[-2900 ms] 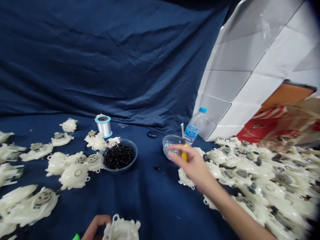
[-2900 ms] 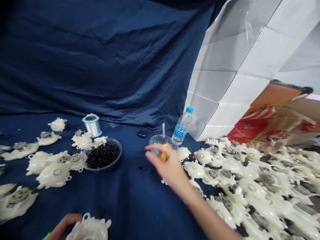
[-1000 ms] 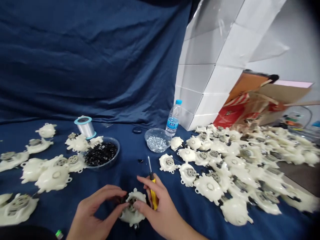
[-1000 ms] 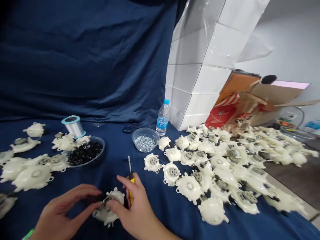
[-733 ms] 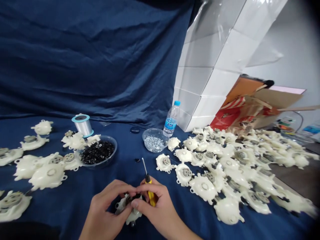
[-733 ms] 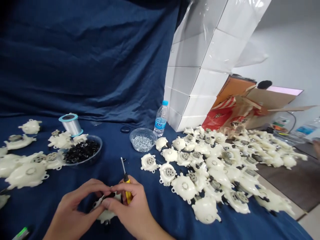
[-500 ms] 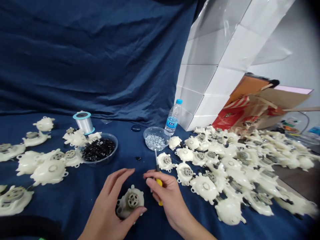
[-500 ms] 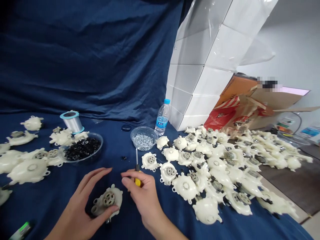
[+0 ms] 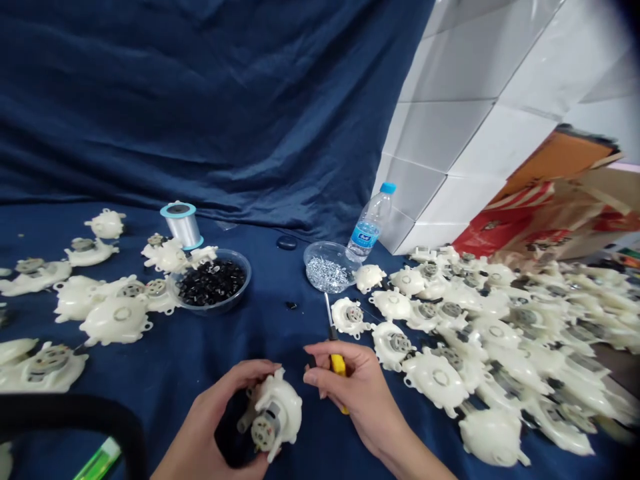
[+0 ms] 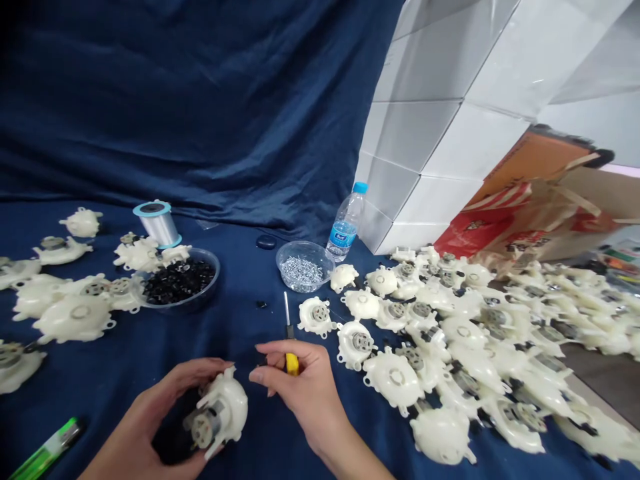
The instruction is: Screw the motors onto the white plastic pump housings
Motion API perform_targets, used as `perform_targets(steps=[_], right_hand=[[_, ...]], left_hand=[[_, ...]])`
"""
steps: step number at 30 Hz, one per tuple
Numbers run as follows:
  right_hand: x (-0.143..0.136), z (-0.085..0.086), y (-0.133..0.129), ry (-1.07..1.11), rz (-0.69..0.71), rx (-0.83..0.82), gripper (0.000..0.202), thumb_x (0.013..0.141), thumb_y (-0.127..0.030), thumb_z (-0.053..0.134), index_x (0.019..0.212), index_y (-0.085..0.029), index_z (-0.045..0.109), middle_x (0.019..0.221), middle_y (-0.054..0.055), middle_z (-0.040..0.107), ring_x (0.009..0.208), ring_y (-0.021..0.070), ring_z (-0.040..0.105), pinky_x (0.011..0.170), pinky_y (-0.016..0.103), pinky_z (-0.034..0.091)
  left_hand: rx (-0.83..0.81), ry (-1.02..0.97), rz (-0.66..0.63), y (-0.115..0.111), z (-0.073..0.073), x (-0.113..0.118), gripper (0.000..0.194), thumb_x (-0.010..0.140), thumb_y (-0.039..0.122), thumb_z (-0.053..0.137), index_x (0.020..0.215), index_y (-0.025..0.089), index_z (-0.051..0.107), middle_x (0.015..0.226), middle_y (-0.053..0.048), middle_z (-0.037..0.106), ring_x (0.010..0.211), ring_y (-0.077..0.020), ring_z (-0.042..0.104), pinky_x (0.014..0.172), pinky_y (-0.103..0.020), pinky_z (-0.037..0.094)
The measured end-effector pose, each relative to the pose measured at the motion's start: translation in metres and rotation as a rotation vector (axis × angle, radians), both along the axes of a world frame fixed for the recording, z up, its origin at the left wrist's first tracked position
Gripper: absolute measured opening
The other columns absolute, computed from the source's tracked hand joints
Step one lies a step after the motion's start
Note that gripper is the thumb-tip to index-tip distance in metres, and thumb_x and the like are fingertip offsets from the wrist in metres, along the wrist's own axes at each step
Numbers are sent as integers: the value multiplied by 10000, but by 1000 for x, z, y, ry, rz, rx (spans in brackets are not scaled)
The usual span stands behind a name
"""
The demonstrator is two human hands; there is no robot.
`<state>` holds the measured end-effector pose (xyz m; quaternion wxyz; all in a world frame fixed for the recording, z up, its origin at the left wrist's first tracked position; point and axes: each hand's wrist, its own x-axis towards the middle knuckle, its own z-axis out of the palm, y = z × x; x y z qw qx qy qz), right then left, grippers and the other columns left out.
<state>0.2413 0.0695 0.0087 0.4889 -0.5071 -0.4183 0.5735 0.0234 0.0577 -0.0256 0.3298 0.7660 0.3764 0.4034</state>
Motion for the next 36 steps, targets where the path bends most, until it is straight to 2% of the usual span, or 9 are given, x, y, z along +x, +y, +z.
perform_targets(steps=[3, 6, 11, 14, 19, 23, 31, 33, 36], right_hand=[[3, 0, -1, -33, 51, -11, 261, 702, -395, 857, 902, -229, 823, 554, -36, 560, 432, 32, 401, 390, 167, 243], [3, 2, -3, -75, 153, -14, 278, 832, -430, 742, 1014, -234, 816, 614, -6, 593, 468, 41, 388, 406, 173, 249], [3, 4, -5, -134, 271, -4, 182, 822, -315, 751, 977, -256, 827, 864, 38, 672, 541, 44, 464, 450, 177, 319], [6, 3, -3, -139, 274, -10, 156, 728, -245, 827, 884, -255, 834, 749, 12, 682, 566, 67, 533, 529, 192, 407], [11, 3, 3, -118, 316, -10, 71, 691, -237, 850, 759, -239, 829, 708, 3, 688, 511, 65, 547, 512, 204, 425], [11, 1, 8, -114, 380, -3, 76, 697, -171, 832, 748, -227, 833, 749, 17, 698, 608, 87, 590, 574, 203, 459], [6, -3, 4, -96, 354, -26, 75, 703, -254, 843, 772, -227, 830, 832, 24, 731, 533, 73, 598, 540, 211, 499], [5, -2, 1, -110, 333, -38, 93, 707, -237, 832, 800, -227, 828, 807, 16, 722, 545, 84, 625, 558, 214, 513], [2, 0, -2, -134, 304, -69, 125, 718, -196, 801, 837, -228, 821, 724, -7, 682, 588, 110, 660, 554, 204, 505]], left_hand=[[3, -11, -71, 2, 12, 1, 813, 561, -8, 651, 1267, 375, 528, 1251, 41, 695, 1120, -184, 690, 969, -242, 554], [2, 17, -160, 2, 25, -2, 802, 571, -27, 637, 1251, 397, 585, 1238, 55, 710, 1164, -202, 664, 991, -276, 542], [-100, 78, -244, 4, 34, -12, 691, 632, -28, 627, 1188, 382, 653, 1285, 46, 685, 1171, -201, 672, 973, -245, 543], [-198, 128, -270, 5, 31, -18, 661, 684, -11, 609, 1213, 386, 620, 1324, 47, 652, 1211, -197, 645, 1026, -256, 511], [-550, 98, -263, 4, 17, -23, 618, 834, 127, 601, 1374, 396, 465, 1414, 16, 569, 1311, -208, 550, 1120, -318, 438], [-714, -7, -235, 3, 12, -20, 466, 868, 224, 605, 1308, 354, 522, 1313, 5, 622, 1214, -210, 606, 1067, -315, 468], [-694, 74, -237, 5, 18, -22, 446, 897, 258, 594, 1326, 354, 518, 1343, -17, 606, 1238, -248, 566, 1095, -387, 431], [-687, 13, -242, 2, 14, -22, 472, 905, 240, 572, 1358, 354, 509, 1404, -25, 575, 1299, -263, 527, 1127, -404, 397], [-633, -189, -214, -4, 9, -14, 465, 888, 248, 544, 1349, 310, 539, 1363, -51, 614, 1260, -288, 571, 1056, -404, 472]])
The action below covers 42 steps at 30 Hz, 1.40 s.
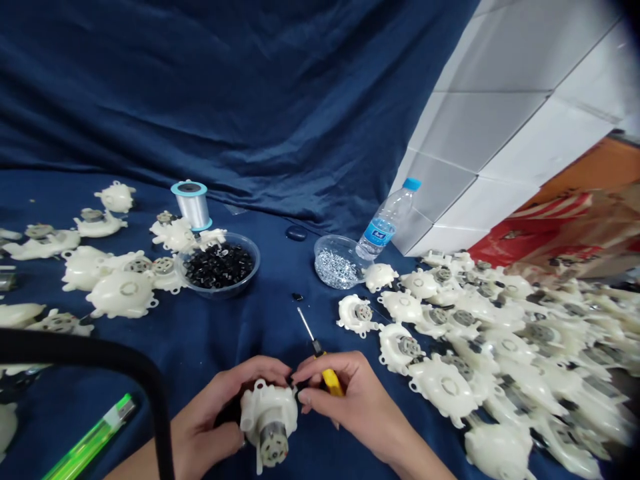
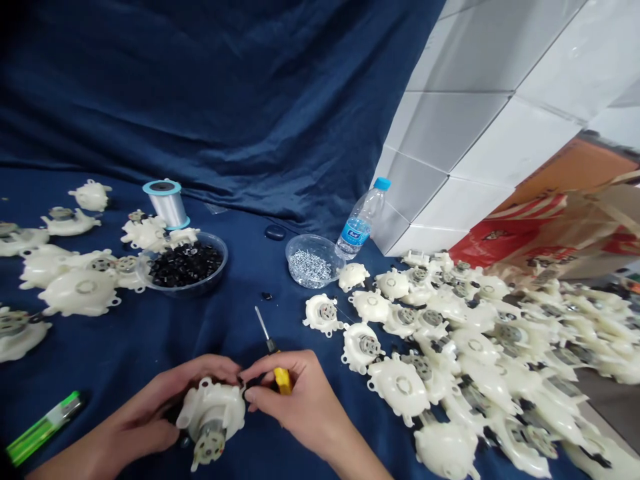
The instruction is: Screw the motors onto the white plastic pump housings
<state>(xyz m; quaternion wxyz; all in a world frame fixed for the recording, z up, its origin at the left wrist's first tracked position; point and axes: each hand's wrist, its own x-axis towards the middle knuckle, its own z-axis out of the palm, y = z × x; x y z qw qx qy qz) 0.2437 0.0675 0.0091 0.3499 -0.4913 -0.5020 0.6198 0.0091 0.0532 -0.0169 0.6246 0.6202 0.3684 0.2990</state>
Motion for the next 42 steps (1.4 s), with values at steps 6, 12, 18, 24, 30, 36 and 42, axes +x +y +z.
perform_targets(steps=[6, 12, 18, 24, 30, 36, 42], right_hand=[[-2, -3, -4, -34, -49, -9, 105, 716, -174, 790, 812, -213, 801, 752, -7, 694, 569, 69, 540, 530, 175, 443], [-5, -6, -7, 17, -87, -44, 99, 673, -185, 836, 745, -201, 769, 784, -1, 709, 614, 74, 517, 542, 172, 417], [-7, -5, -7, 97, -98, -125, 266, 628, -254, 890, 654, -149, 647, 861, 28, 711, 561, 54, 514, 429, 146, 342], [-7, -9, -8, 130, -98, -163, 312, 594, -250, 898, 647, -138, 612, 821, 27, 688, 517, 37, 492, 413, 139, 339], [-12, -2, -15, 187, -136, -207, 307, 592, -242, 871, 682, -156, 590, 806, -18, 671, 409, -9, 439, 394, 139, 298], [-10, 3, -9, 220, -170, -217, 278, 549, -185, 854, 643, -145, 595, 676, -21, 653, 377, 4, 452, 350, 132, 220], [-10, 22, -13, 326, -202, -184, 259, 580, -170, 841, 687, -169, 606, 722, -24, 661, 495, 66, 599, 354, 122, 300]], left_hand=[[495, 215, 232, -11, 5, 28, 589, 721, 243, 780, 1259, 335, 557, 1240, -45, 671, 1089, -287, 686, 891, -325, 591], [748, 313, 276, -9, 0, 39, 550, 693, 119, 720, 1174, 280, 507, 1105, -41, 674, 972, -233, 710, 817, -310, 616], [801, 279, 236, -7, -7, 44, 358, 699, 54, 600, 1012, 227, 595, 978, -68, 653, 876, -246, 661, 731, -368, 586], [911, 304, 266, -4, -14, 43, 251, 746, 77, 539, 927, 217, 641, 849, -72, 644, 714, -216, 607, 584, -318, 527], [751, 142, 173, 5, 15, 37, 211, 708, 67, 568, 831, 204, 670, 802, -43, 641, 672, -163, 627, 557, -233, 488], [584, 243, 141, 10, 31, 46, 139, 694, 68, 586, 738, 192, 632, 785, -36, 642, 696, -173, 650, 603, -249, 510], [613, 159, 172, 11, 55, 55, 104, 729, 93, 597, 730, 195, 615, 753, -16, 634, 647, -146, 640, 592, -239, 498]])
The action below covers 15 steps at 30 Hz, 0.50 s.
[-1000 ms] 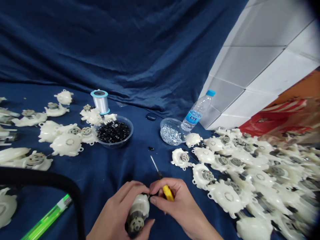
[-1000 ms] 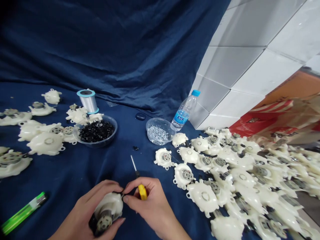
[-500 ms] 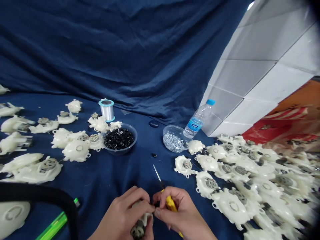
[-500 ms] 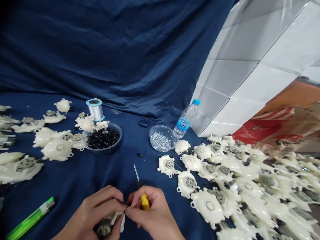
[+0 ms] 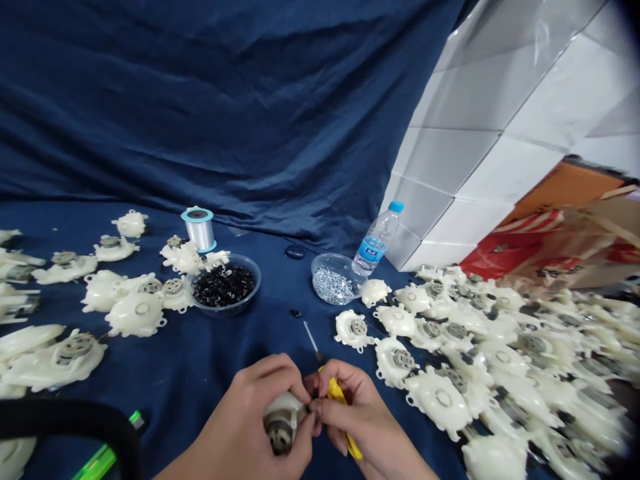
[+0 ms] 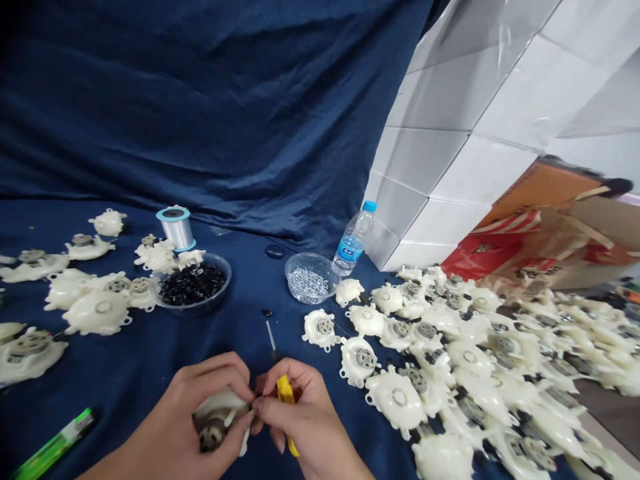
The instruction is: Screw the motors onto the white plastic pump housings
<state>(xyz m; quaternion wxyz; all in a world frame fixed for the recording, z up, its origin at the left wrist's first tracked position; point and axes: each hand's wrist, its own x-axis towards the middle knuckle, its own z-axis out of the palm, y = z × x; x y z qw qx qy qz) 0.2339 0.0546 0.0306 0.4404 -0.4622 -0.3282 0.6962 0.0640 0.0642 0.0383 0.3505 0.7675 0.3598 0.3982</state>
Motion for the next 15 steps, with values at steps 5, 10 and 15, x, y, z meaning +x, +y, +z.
perform_targets(steps=[5, 10, 15], right_hand=[[-16, -6, -7, 54, -18, 0, 302, 529, -167, 862, 648, -171, 585, 632, -37, 644, 456, 80, 592, 365, 144, 378], [-31, -25, -9, 88, -28, -108, 310, 520, -168, 837, 646, -169, 554, 508, -48, 611, 395, 75, 576, 416, 149, 410], [-28, -20, -7, 135, -85, -158, 341, 545, -204, 867, 704, -176, 568, 606, -32, 648, 438, 59, 573, 447, 146, 437]], left_hand=[[-46, 49, 41, -4, 3, -18, 30, 790, 215, 650, 815, 231, 643, 847, -19, 679, 797, -198, 682, 711, -279, 533], [-529, -265, 1, -11, -28, -36, 322, 901, 486, 585, 833, 193, 701, 829, -45, 659, 762, -204, 654, 698, -299, 521], [-930, -700, 17, -16, -25, -48, 424, 902, 593, 572, 1183, 297, 688, 1042, -40, 743, 938, -245, 721, 776, -328, 584]])
